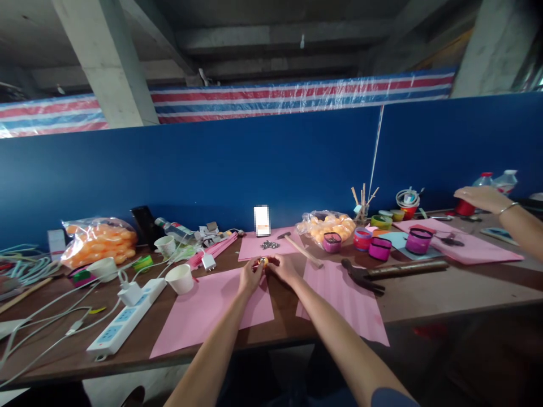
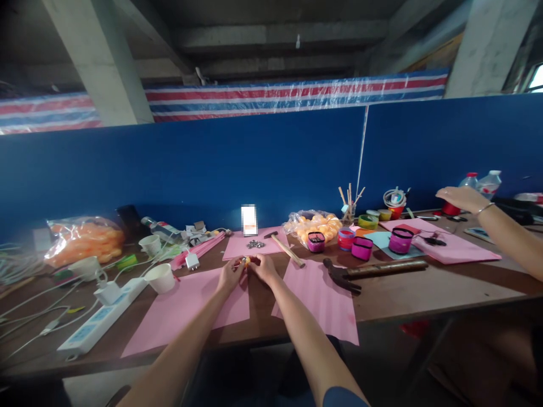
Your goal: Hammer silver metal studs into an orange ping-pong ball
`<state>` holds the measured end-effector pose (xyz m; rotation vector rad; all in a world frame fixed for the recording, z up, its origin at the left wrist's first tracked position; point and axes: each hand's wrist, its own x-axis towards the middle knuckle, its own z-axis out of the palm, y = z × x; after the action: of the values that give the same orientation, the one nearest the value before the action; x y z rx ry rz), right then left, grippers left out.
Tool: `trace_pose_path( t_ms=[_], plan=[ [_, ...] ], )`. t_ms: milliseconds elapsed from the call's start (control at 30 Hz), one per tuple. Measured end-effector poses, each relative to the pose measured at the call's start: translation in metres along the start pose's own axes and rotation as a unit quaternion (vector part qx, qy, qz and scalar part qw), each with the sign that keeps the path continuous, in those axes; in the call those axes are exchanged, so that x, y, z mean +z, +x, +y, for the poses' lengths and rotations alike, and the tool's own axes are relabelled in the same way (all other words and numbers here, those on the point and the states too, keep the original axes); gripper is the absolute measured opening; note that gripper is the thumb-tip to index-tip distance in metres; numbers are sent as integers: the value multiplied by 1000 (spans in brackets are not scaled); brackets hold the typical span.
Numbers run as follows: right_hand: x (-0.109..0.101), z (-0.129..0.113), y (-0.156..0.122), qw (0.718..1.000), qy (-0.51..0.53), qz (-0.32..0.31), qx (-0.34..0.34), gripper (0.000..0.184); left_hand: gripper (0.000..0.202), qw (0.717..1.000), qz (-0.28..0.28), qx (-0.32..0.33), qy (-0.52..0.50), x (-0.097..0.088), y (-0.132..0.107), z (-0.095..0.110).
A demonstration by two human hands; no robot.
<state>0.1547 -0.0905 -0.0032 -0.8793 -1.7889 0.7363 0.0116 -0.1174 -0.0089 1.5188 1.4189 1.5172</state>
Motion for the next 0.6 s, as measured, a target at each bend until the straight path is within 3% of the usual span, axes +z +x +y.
trace_pose_path(
  t_ms=[367,600],
  plan=[
    [2,3,1,1000,-14,16,11,21,29,1000,3,11,9,-2,3,-3],
    [3,-1,2,1000,-14,24,12,23,35,999,-30,21,-22,-1,1,-1]
  ],
)
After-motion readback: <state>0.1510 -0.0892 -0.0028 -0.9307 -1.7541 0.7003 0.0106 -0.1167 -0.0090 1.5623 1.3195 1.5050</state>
